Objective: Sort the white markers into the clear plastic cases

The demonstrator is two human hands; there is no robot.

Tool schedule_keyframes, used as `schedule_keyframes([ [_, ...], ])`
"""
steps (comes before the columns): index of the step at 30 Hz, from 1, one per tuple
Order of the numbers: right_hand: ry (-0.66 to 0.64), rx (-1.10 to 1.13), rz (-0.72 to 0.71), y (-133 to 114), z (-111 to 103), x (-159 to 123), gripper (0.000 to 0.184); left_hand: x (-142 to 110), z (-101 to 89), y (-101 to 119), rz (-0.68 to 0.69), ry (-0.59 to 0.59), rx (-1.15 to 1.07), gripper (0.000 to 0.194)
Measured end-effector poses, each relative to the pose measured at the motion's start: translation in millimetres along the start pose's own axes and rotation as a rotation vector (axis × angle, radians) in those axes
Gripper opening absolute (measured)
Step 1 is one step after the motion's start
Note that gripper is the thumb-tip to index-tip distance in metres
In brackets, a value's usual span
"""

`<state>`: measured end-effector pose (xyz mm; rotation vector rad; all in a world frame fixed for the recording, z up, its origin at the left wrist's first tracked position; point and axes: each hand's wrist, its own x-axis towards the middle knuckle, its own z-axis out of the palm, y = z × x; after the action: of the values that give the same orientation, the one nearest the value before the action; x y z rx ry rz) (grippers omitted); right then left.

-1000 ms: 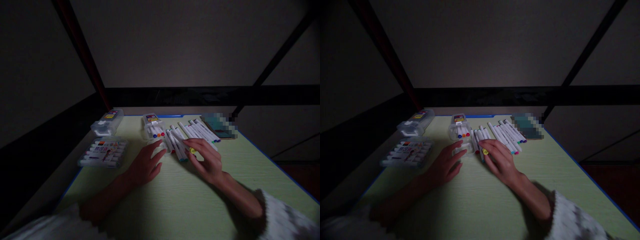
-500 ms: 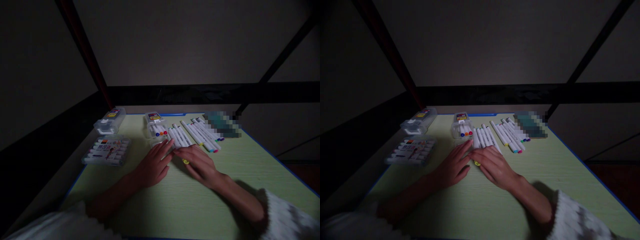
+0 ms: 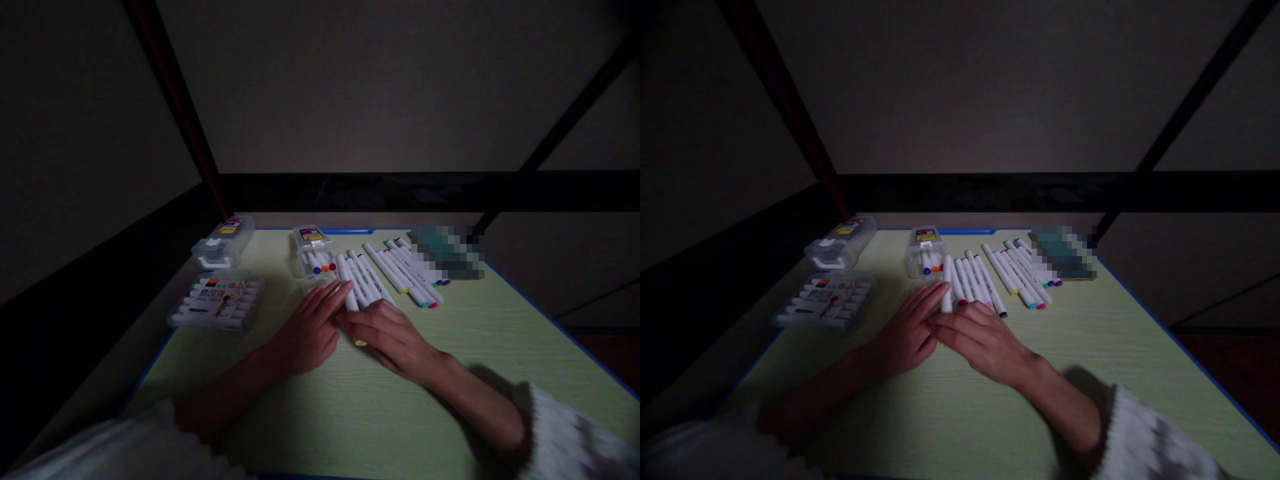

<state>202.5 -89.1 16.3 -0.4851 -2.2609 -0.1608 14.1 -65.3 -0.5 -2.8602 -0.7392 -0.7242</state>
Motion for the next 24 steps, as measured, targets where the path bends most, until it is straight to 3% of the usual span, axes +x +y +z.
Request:
schedule_keyframes([
  [10,0.016,0.001,0.039,1.0,-2.3,1.4,0.017,-1.9,0.2,-4.2,-0.011,0.134,0.021,0.027],
  [24,0.034,0.123,0.157,4.5,5.9,-6.7,0.024,-2.9,2.8,-7.5,-0.069,0.167,0.031,0.025],
])
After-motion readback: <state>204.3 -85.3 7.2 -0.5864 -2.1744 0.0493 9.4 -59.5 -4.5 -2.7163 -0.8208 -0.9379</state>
